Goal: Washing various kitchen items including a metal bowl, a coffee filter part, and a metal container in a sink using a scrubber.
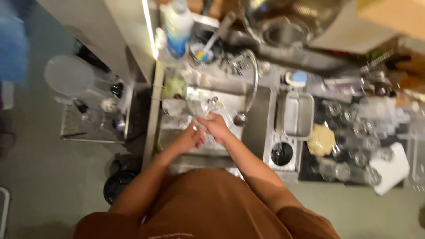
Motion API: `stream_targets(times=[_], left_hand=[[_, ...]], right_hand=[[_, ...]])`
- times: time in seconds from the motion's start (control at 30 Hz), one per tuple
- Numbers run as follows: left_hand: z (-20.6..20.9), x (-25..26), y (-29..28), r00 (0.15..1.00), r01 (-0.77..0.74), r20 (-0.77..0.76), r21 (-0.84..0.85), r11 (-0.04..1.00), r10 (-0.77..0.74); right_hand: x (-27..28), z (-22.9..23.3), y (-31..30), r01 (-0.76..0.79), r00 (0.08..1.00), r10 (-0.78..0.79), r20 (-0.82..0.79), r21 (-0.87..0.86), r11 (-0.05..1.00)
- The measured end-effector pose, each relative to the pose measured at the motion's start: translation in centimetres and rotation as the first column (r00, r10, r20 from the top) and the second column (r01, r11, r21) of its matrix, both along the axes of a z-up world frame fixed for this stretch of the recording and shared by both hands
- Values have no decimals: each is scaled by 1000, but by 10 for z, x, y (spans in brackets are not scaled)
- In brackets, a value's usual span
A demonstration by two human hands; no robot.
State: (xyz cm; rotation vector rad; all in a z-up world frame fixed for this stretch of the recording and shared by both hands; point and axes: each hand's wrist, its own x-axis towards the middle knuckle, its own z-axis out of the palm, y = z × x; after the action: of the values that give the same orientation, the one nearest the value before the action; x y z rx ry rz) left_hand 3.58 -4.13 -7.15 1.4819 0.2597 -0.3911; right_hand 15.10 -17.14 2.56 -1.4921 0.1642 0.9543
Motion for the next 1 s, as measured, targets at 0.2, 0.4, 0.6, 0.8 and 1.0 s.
stream_targets(times=[0.2,0.4,0.6,0.8,1.0], left_hand=[[18,14,36,848,-301,529,508,807,-16],[96,37,22,899,-322,302,-30,946,316],[147,27,26,769,-483,266,-355,800,582],[174,18,59,543,-608,175,-593,528,821],[212,-6,89,496,-547,142,-715,435,856]], right_hand=[[-10,26,-17,-264,752,399,525,-314,912],[-16,44,-10,-342,580,567,586,-456,822],[-20,49,-13,-393,618,563,549,-405,826],[0,50,-1,-466,393,700,597,-527,711],[52,114,11,-200,454,431,780,-382,902]])
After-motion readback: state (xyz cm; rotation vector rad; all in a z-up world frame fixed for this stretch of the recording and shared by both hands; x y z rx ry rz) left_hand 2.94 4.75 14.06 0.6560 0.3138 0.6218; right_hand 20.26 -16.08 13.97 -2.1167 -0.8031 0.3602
